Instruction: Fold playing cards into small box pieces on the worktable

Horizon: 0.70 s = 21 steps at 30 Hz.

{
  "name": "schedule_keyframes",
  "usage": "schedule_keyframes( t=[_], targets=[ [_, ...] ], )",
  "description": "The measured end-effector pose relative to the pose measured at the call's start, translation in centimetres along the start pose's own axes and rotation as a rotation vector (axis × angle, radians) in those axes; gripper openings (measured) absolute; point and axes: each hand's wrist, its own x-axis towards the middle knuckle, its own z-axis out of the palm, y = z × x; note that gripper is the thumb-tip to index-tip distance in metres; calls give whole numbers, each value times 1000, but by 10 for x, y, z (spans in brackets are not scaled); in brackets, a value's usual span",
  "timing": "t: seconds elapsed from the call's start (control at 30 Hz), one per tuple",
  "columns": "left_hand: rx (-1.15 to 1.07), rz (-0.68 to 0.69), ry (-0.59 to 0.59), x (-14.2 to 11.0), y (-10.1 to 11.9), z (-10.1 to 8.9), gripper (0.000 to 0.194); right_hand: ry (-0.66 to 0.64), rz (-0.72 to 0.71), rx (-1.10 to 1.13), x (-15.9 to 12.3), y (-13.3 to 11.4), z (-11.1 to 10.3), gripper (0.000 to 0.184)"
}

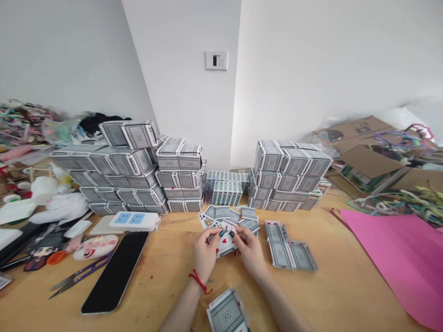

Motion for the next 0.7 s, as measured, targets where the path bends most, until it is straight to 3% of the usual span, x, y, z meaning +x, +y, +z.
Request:
schedule_keyframes(
  t=[0.2, 0.37, 0.53, 0.7],
  targets=[
    [-126, -64, 40, 2, 0, 2, 22, 88, 68, 4, 3, 9, -3, 36],
    [-113, -93, 38, 3, -3, 1, 19, 39, 33, 32, 0, 1, -2, 35],
    [-55, -64, -28, -1, 1, 2, 16, 58, 16, -129, 1, 5, -4, 35],
    [-172, -102, -15, 0, 1, 4, 22, 147, 19, -177, 4, 14, -5, 34]
  ],
)
